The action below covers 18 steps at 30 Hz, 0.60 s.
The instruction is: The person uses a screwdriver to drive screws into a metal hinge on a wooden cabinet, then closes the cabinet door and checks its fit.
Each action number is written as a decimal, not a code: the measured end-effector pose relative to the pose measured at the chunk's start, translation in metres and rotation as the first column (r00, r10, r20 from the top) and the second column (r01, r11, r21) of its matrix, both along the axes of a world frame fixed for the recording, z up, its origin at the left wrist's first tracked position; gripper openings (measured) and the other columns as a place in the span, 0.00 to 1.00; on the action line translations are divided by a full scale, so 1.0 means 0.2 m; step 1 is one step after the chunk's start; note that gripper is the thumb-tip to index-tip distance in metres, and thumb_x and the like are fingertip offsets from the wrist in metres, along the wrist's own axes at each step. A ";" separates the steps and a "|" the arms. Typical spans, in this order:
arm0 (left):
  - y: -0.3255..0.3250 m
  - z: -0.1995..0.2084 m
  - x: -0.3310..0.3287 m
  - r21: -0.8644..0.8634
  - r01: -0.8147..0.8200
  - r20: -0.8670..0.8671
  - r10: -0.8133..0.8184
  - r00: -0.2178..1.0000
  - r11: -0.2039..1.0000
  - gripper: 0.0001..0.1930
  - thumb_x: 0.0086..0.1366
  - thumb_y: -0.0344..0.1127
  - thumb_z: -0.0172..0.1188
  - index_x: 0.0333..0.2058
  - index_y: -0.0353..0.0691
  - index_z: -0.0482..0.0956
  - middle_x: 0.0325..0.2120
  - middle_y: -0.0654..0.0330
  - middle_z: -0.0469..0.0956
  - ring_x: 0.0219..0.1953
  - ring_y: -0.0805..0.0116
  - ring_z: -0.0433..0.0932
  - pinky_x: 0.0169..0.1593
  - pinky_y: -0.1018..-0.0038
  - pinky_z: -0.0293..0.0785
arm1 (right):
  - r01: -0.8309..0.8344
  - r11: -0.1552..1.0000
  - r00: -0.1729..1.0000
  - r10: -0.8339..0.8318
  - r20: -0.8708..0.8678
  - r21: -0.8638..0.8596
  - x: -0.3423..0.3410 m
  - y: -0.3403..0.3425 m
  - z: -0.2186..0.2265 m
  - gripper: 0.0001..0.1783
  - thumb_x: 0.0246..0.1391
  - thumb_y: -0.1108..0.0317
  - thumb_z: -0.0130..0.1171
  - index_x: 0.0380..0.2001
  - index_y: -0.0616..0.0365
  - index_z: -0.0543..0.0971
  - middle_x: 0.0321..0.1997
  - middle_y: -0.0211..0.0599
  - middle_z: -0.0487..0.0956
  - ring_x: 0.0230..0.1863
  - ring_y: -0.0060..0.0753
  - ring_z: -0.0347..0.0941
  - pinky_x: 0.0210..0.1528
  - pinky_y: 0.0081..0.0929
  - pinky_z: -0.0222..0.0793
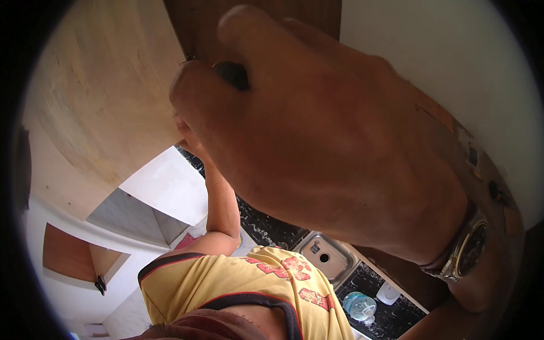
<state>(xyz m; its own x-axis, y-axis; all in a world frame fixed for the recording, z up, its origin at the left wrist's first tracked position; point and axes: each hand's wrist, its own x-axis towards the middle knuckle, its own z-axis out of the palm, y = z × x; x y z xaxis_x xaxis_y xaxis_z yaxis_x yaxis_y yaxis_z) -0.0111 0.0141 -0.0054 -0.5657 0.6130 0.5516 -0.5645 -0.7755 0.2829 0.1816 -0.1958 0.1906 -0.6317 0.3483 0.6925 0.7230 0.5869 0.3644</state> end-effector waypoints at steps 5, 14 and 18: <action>0.07 -0.05 -0.01 0.045 0.021 -0.022 -0.020 1.000 0.999 0.50 0.53 0.50 0.79 0.67 0.39 0.58 0.60 0.53 0.68 0.61 0.58 0.73 0.64 0.61 0.74 | -0.175 0.985 0.983 0.175 -0.063 0.007 0.02 0.04 -0.01 0.22 0.48 0.87 0.62 0.47 0.59 0.80 0.41 0.41 0.74 0.28 0.30 0.73 0.26 0.26 0.69; 0.01 0.08 0.03 0.123 -0.137 -0.056 0.145 0.988 0.983 0.42 0.61 0.51 0.71 0.65 0.35 0.61 0.54 0.51 0.74 0.55 0.58 0.78 0.59 0.62 0.80 | -0.091 0.994 0.991 0.085 -0.102 -0.059 0.01 0.08 -0.02 0.22 0.46 0.88 0.62 0.47 0.62 0.80 0.42 0.42 0.75 0.30 0.31 0.76 0.29 0.27 0.72; 0.03 0.06 0.00 0.099 -0.164 -0.057 0.170 0.984 0.982 0.40 0.60 0.49 0.73 0.63 0.34 0.66 0.55 0.51 0.74 0.56 0.58 0.77 0.63 0.62 0.75 | -0.032 0.998 0.997 0.029 -0.067 -0.054 0.01 0.06 -0.01 0.20 0.50 0.84 0.64 0.48 0.61 0.79 0.41 0.42 0.77 0.32 0.35 0.78 0.32 0.28 0.74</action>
<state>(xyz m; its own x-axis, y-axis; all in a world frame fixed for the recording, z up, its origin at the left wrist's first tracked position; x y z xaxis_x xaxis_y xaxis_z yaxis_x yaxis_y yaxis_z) -0.0121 0.0203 0.0066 -0.6169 0.4573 0.6406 -0.4080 -0.8818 0.2366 0.1827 -0.1843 0.1880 -0.5962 0.3687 0.7131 0.7260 0.6269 0.2828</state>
